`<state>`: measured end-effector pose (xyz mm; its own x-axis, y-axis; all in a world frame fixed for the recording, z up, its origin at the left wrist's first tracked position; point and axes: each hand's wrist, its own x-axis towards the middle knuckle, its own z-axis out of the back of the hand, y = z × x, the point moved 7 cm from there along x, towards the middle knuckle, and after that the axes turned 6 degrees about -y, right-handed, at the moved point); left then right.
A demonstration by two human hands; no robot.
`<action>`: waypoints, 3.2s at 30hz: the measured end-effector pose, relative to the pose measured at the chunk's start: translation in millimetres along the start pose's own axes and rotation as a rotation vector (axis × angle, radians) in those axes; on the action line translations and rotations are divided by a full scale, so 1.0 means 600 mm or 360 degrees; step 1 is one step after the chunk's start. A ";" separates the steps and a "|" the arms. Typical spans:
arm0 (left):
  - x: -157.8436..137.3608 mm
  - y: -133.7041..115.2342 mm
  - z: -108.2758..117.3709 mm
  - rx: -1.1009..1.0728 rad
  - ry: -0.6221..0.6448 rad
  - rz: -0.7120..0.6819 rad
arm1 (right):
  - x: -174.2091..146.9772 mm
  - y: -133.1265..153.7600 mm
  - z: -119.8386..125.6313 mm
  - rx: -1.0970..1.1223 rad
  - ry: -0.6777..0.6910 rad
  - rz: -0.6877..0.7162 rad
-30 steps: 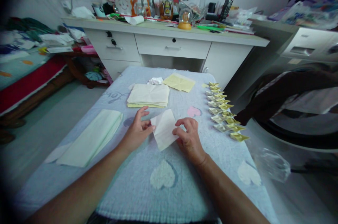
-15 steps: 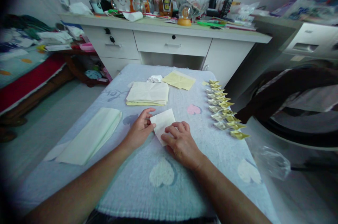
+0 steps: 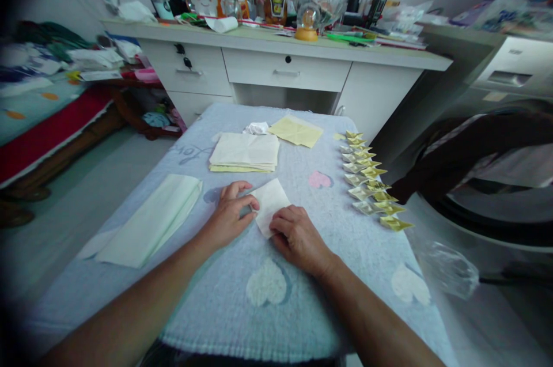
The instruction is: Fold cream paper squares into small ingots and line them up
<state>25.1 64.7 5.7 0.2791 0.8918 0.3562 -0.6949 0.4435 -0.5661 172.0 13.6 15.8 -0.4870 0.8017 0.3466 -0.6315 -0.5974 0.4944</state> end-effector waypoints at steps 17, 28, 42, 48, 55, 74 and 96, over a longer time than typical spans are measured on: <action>-0.004 -0.007 -0.011 0.0000 0.0247 -0.0024 | 0.003 -0.044 0.011 -0.0030 -0.0224 -0.0465; -0.004 -0.007 -0.014 -0.0048 0.0263 -0.0030 | 0.002 -0.044 0.013 -0.0062 -0.0202 -0.0560; -0.003 -0.010 -0.016 0.0014 0.0209 -0.0042 | 0.000 -0.058 0.010 -0.0198 -0.0272 -0.0707; -0.005 -0.011 -0.018 0.0029 0.0199 -0.0049 | 0.002 -0.060 0.008 -0.0247 -0.0292 -0.0761; -0.005 -0.012 -0.018 0.0059 0.0192 -0.0054 | 0.001 -0.065 0.005 -0.0277 -0.0313 -0.0772; -0.004 -0.010 -0.017 -0.0022 0.0274 -0.0057 | 0.002 -0.064 0.006 -0.0300 -0.0337 -0.0739; -0.005 -0.011 -0.019 0.0066 0.0254 -0.0019 | 0.003 -0.061 0.009 -0.0290 -0.0376 -0.0739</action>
<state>36.5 60.4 0.0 0.3872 0.8907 0.2381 -0.7165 0.4532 -0.5303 197.6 37.1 2.5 0.0028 0.9525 0.3046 -0.8520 -0.1572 0.4993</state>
